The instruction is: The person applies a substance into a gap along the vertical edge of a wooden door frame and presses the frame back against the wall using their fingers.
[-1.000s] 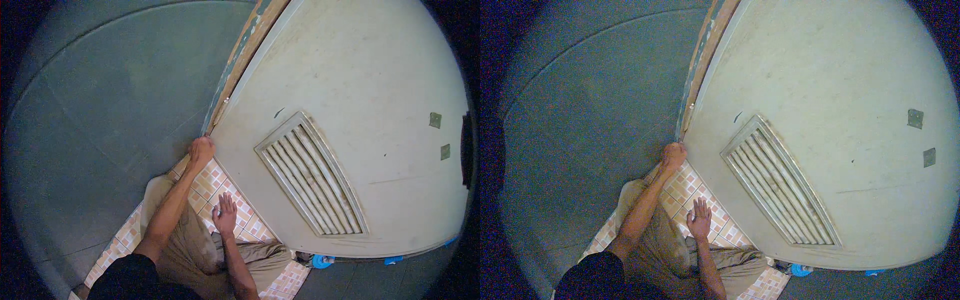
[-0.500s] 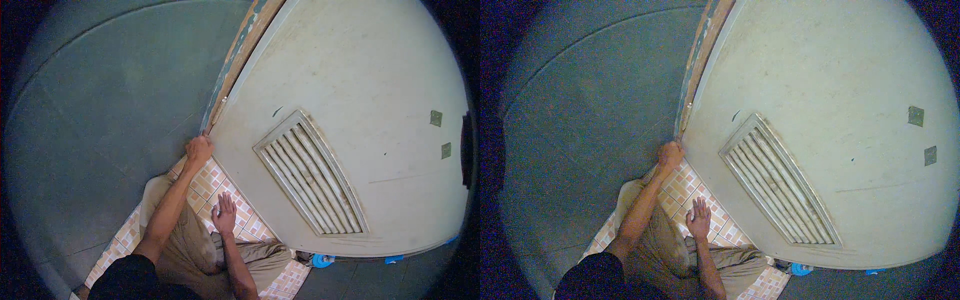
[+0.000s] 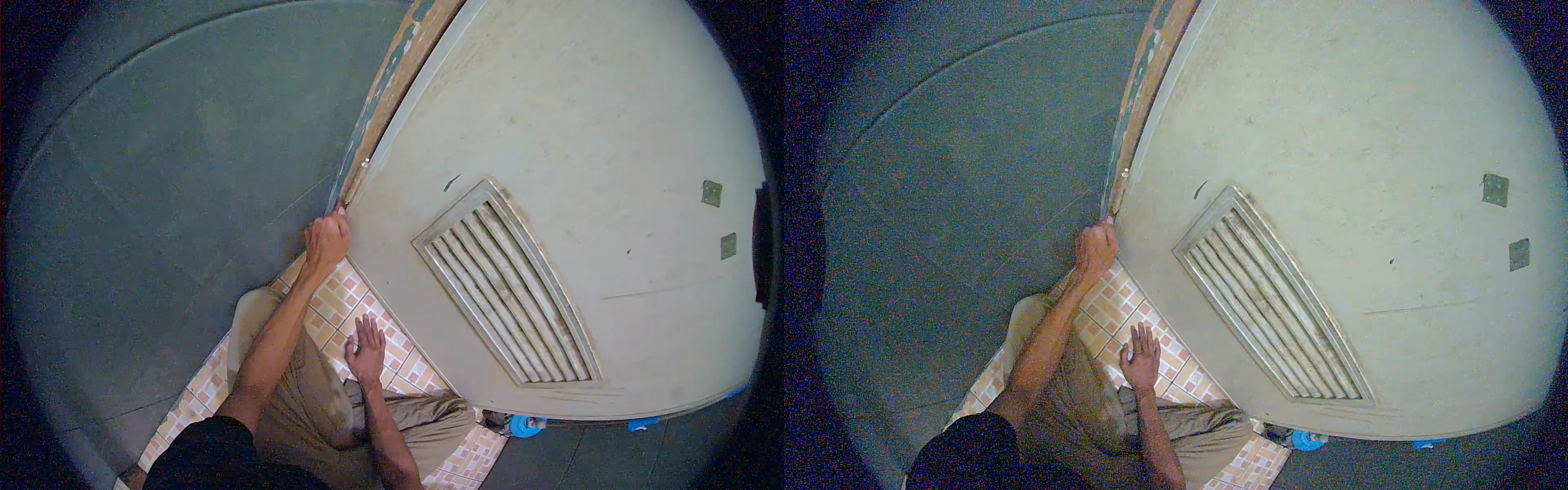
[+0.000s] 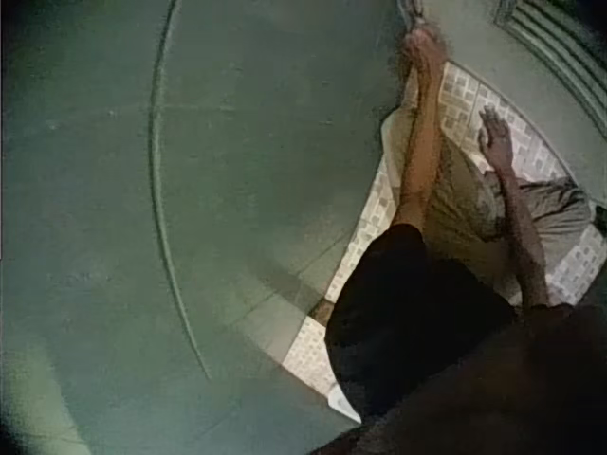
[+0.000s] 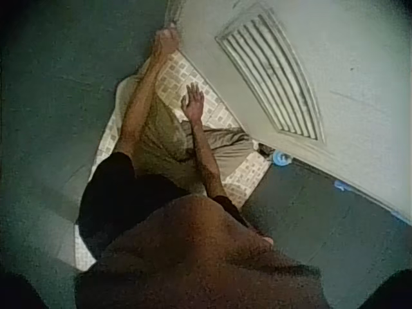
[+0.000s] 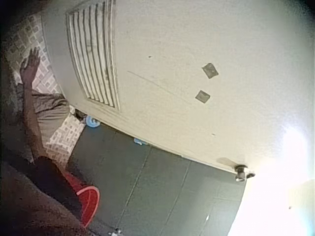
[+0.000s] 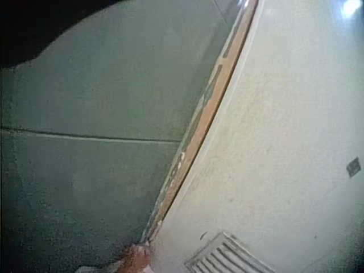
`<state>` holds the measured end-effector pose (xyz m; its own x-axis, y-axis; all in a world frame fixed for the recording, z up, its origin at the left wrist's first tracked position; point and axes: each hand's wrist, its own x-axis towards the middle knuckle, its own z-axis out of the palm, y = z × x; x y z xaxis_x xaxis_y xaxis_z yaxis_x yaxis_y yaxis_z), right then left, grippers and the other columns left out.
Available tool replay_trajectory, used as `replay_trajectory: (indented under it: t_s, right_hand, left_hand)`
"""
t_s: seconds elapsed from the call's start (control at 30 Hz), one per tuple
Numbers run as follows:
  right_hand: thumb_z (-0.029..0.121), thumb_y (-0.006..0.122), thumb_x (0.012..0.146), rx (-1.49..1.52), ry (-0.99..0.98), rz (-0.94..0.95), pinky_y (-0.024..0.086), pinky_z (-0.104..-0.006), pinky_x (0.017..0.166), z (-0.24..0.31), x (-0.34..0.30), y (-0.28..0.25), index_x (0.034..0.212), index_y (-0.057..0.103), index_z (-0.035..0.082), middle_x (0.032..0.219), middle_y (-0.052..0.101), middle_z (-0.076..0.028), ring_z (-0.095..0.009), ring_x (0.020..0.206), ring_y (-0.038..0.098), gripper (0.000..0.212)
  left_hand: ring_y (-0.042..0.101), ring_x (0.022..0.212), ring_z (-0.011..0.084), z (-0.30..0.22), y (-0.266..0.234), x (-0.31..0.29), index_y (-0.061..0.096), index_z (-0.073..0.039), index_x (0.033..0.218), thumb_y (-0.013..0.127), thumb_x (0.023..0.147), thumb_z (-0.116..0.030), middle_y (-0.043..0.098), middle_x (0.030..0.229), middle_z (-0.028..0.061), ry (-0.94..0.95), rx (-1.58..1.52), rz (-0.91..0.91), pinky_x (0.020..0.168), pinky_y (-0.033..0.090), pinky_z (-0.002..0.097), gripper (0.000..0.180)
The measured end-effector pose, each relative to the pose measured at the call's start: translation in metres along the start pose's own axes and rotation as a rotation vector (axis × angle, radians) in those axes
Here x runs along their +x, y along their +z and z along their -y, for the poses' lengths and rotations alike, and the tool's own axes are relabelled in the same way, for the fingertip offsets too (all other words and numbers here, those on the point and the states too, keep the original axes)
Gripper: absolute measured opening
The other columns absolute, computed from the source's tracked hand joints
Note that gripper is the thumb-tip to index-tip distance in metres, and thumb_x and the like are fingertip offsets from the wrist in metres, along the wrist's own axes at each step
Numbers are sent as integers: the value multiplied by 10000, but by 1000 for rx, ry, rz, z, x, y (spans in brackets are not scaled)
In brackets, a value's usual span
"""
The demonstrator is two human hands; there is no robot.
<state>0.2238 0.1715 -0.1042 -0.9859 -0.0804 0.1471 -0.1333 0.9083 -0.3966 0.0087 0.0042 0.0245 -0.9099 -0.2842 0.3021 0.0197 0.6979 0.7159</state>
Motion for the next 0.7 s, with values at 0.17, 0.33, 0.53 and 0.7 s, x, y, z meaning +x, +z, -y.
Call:
replay_trajectory:
  t_s: [0.17,0.33,0.53,0.7]
  right_hand:
    - [264,531,904,16,1,4,233,-496,1156,-2,0,-1,1414,457,98,1526,370,-110,-293,1428,308,541]
    - [248,537,893,19,-10,7,239,-506,1152,1,1,-1,1408,462,93,1521,376,-116,-304,1423,316,543]
    - [229,543,888,-6,-19,-11,259,-506,1142,1,1,-2,1399,473,92,1519,380,-117,-304,1414,335,534]
    - [237,534,894,18,-9,-20,258,-502,1144,4,0,-5,1393,479,88,1514,387,-118,-301,1409,345,524]
  left_hand:
    - [655,708,461,11,5,-5,681,49,716,456,946,-248,629,707,300,-123,58,161,691,518,547,438]
    - [653,714,462,17,13,-1,677,41,696,461,946,-258,632,717,300,-95,6,181,700,512,555,445]
    - [641,683,477,4,4,1,674,33,710,417,966,-258,627,698,298,8,-35,24,673,505,570,466]
    - [638,679,485,19,16,-3,676,43,740,413,965,-255,629,698,296,-1,2,72,669,511,566,457]
